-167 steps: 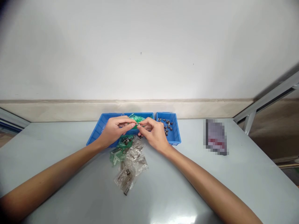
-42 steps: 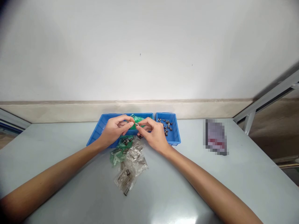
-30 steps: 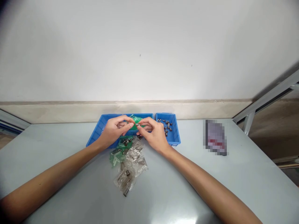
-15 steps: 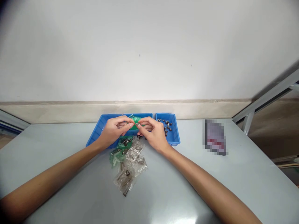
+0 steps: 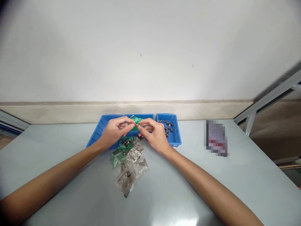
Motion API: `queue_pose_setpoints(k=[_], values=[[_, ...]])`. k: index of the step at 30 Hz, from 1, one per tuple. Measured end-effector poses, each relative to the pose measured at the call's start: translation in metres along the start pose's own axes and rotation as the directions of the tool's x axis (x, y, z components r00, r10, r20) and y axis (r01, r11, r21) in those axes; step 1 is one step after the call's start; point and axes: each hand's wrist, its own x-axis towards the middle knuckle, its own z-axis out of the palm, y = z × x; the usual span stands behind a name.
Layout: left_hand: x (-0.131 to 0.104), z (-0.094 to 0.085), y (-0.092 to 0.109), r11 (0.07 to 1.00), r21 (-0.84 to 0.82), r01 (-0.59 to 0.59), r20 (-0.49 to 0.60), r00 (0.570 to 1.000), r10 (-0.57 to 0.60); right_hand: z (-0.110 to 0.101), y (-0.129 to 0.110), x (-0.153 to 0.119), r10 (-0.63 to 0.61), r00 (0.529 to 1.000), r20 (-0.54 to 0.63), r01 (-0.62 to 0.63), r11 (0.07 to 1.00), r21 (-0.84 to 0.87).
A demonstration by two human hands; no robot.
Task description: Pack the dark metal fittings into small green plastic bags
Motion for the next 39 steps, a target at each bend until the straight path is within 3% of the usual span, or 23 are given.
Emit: queue_pose_setpoints(k=[39], values=[[0.0022, -0.0006, -0.0012, 0.996, 0.076, -0.047, 0.030, 0.999, 0.045, -0.0015, 0.0056, -0.0015, 0.009, 1.000, 0.010, -0.009, 0.999, -0.039]])
